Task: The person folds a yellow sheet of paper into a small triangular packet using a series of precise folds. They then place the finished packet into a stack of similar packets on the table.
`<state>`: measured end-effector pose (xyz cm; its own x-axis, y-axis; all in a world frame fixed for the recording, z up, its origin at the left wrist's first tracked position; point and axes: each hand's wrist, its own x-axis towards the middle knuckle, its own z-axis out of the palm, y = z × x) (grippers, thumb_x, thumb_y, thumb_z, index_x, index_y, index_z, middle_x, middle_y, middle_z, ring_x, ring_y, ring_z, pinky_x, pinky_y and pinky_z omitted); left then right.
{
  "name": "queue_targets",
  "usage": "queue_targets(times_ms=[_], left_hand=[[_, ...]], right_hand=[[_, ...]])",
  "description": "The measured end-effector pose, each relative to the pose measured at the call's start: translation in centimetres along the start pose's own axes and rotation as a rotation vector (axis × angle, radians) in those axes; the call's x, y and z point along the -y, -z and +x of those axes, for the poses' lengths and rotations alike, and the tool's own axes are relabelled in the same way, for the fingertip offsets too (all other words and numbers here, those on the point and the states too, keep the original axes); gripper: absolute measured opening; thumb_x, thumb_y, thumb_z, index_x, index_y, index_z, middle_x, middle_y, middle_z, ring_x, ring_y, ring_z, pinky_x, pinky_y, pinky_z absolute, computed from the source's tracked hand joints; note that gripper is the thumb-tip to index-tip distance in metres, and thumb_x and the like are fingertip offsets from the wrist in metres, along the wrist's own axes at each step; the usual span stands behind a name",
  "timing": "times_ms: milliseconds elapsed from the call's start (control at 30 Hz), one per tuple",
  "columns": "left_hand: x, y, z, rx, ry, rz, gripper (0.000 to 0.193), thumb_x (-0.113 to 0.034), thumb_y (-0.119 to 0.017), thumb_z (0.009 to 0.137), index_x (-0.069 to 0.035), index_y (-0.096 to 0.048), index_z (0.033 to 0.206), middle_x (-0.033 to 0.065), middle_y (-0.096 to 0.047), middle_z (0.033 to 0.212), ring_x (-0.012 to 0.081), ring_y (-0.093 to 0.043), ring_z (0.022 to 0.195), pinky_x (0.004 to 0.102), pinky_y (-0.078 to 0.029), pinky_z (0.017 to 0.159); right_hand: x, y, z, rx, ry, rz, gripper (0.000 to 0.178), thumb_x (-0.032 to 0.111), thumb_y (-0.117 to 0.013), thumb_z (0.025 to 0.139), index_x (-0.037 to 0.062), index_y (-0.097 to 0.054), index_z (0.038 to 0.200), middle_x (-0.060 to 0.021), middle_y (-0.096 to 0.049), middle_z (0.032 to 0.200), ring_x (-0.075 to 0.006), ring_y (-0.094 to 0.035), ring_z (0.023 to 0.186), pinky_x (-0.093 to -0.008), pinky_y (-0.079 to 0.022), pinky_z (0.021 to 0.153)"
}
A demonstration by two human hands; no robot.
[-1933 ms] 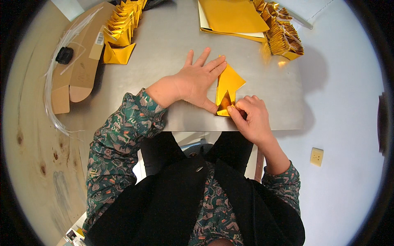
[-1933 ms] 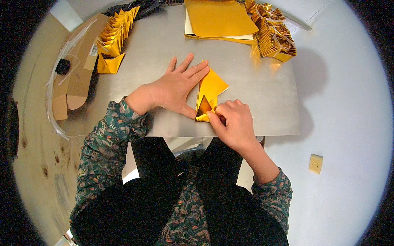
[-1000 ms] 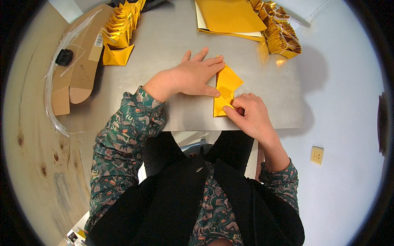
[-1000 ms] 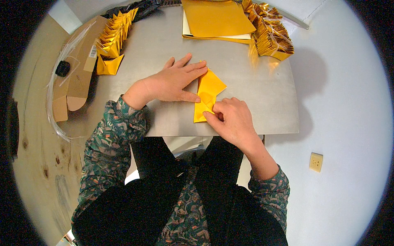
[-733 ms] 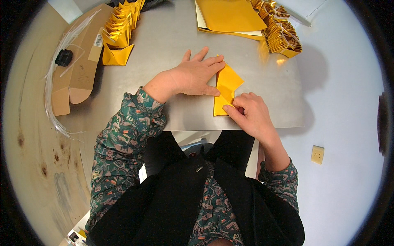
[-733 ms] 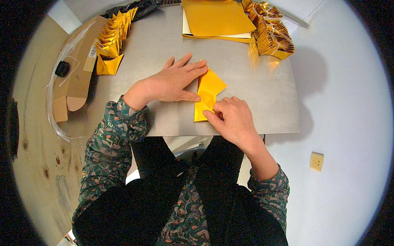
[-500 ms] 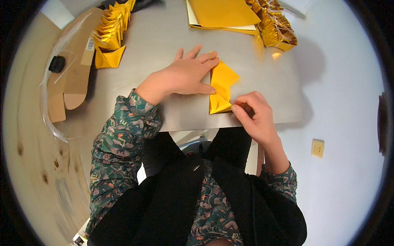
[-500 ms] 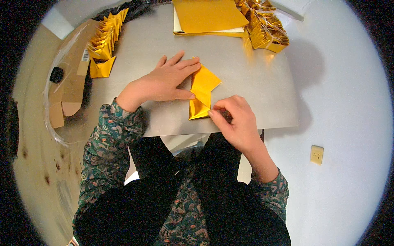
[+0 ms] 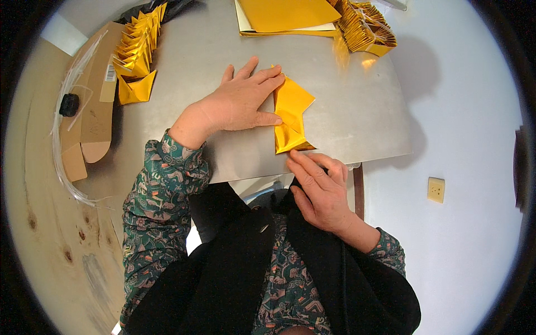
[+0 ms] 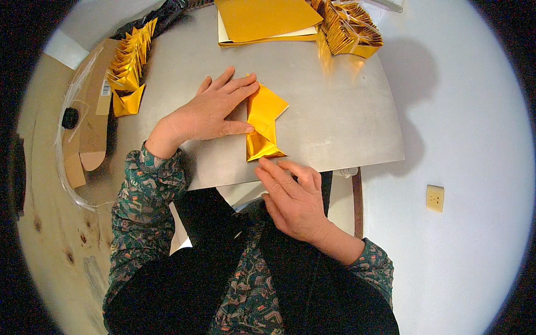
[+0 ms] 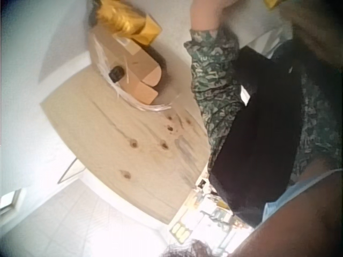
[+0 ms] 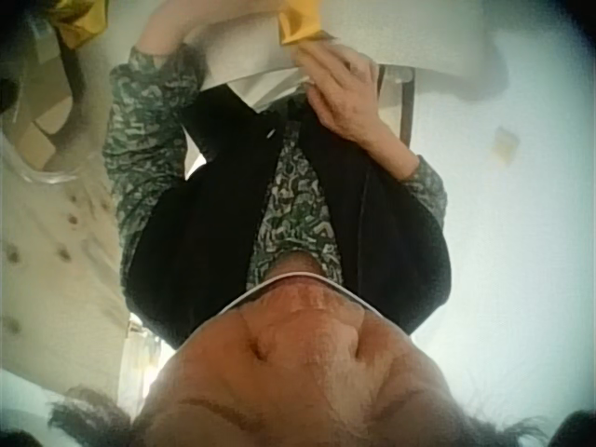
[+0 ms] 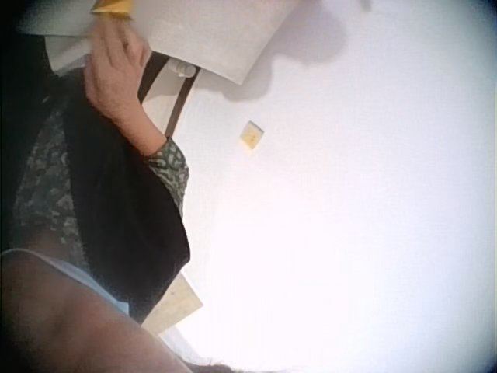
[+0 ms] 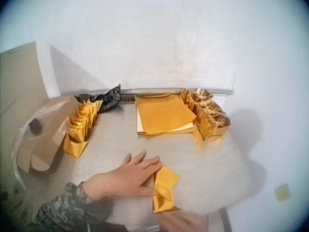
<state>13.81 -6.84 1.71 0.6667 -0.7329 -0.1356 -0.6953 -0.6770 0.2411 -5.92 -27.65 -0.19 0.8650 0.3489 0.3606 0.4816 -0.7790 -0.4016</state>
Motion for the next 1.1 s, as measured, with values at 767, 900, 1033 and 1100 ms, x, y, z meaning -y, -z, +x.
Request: queue_targets(times_ms=[767,900,1033,1100], left_hand=[[-0.17,0.14,0.10,0.009,-0.009,0.020,0.087,-0.051,-0.073,0.093,-0.012,-0.037,0.163,0.0094,-0.030,0.172,0.0442,-0.015,0.160,0.0682,-0.018,0.126],[-0.08,0.30,-0.06,0.017,-0.007,-0.008,0.087,-0.050,-0.073,0.093,-0.011,-0.037,0.163,0.0103,-0.030,0.172,0.0443,-0.015,0.160,0.0676,-0.017,0.126],[-0.09,0.19,0.00,0.014,-0.018,-0.011,0.088,-0.049,-0.073,0.093,-0.010,-0.036,0.164,0.0112,-0.030,0.172,0.0450,-0.015,0.160,0.0677,-0.016,0.126],[-0.12,0.16,0.00,0.010,-0.021,-0.004,0.088,-0.049,-0.072,0.094,-0.010,-0.035,0.164,0.0116,-0.029,0.172,0.0455,-0.015,0.160,0.0679,-0.016,0.126]], right_hand=[[-0.50,-0.52,0.09,0.011,-0.100,0.015,0.060,0.008,-0.079,0.079,0.0079,-0.066,0.137,-0.0032,-0.063,0.145,-0.0272,-0.054,0.122,-0.0403,-0.039,0.104],[-0.46,-0.65,0.10,-0.008,-0.089,0.009,0.059,0.008,-0.079,0.079,0.0080,-0.066,0.136,-0.0029,-0.064,0.144,-0.0270,-0.054,0.123,-0.0406,-0.039,0.104],[-0.52,-0.55,-0.09,-0.005,-0.092,0.007,0.058,0.009,-0.077,0.081,0.0083,-0.065,0.138,-0.0029,-0.062,0.146,-0.0252,-0.054,0.124,-0.0409,-0.040,0.104],[-0.53,-0.49,-0.16,0.001,-0.093,0.001,0.058,0.010,-0.076,0.083,0.0084,-0.065,0.139,-0.0030,-0.061,0.147,-0.0245,-0.055,0.124,-0.0409,-0.040,0.103]])
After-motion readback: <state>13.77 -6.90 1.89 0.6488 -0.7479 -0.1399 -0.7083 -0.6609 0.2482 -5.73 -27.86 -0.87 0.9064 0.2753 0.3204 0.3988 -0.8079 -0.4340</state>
